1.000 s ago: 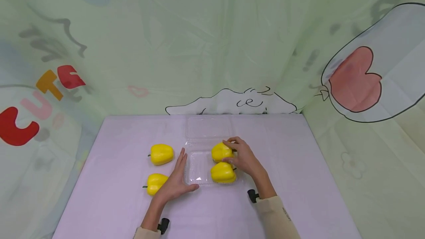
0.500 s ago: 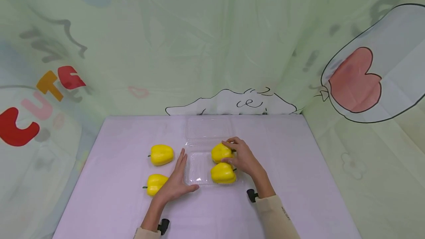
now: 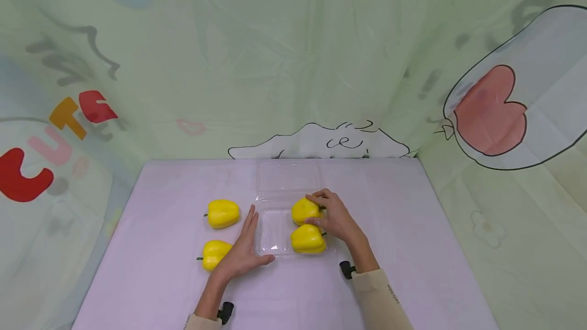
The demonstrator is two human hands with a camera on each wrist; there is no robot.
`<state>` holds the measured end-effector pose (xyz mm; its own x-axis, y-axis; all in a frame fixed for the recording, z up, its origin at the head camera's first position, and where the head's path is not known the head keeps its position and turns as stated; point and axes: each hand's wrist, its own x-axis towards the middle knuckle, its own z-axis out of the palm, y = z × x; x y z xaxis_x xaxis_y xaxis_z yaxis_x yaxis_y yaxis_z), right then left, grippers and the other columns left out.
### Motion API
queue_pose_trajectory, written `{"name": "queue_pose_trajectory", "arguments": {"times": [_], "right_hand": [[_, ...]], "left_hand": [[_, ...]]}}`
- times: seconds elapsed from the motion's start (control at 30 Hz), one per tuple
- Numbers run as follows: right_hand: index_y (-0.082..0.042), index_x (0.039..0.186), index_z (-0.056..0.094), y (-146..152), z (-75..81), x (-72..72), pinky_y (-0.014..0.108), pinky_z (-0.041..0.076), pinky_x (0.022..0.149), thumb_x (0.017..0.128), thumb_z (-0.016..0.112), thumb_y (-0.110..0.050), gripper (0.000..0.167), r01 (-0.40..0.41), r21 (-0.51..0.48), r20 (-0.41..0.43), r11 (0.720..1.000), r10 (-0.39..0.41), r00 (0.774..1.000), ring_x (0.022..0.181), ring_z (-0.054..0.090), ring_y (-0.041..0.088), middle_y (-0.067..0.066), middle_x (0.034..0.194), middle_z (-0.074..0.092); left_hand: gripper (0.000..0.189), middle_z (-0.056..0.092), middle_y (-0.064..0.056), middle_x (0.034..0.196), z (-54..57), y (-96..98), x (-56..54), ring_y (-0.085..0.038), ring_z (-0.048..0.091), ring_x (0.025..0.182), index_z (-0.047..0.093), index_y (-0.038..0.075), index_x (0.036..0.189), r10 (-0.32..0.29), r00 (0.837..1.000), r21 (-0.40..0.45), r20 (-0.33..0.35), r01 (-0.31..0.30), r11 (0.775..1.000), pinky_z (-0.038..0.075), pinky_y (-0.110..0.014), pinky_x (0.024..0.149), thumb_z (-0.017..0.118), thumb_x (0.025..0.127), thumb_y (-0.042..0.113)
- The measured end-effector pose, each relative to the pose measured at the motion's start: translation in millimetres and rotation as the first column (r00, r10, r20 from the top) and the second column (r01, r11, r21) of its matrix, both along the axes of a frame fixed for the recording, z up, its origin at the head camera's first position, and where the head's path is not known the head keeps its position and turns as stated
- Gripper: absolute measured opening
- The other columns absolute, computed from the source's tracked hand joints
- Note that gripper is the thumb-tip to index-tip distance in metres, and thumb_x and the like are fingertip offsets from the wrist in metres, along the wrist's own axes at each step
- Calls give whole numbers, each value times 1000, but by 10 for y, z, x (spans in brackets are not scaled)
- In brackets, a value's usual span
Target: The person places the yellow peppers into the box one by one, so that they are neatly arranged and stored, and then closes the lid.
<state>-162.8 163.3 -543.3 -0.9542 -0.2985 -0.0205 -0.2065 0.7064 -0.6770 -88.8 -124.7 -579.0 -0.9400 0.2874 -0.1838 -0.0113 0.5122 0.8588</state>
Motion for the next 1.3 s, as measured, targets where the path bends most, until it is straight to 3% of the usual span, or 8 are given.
{"name": "queue_pose_trajectory", "arguments": {"times": [0.7,1.0,1.3], "right_hand": [[-12,146,65,-49,-32,-8,54,53,113,84,90,-22,68,11,-1,17,1000,-11,1000,128,58,32,9,138,62],[-12,152,59,4,14,-5,52,53,114,93,83,-24,65,-39,35,68,999,36,997,128,56,29,11,142,57],[-11,155,56,80,102,-30,57,46,122,99,75,-22,60,-120,44,107,992,115,988,136,53,33,12,146,55]], "left_hand": [[123,-13,7,181,21,-22,4,-31,9,169,8,11,172,0,1000,-6,6,0,1000,27,-60,132,89,81,28],[123,-13,9,180,5,0,10,-30,8,169,8,12,172,4,1000,-13,10,-4,1000,26,-59,133,90,82,28],[122,-12,6,181,-4,-4,7,-31,7,169,10,8,171,-3,1000,3,-10,3,1000,26,-59,133,91,81,25]]}}
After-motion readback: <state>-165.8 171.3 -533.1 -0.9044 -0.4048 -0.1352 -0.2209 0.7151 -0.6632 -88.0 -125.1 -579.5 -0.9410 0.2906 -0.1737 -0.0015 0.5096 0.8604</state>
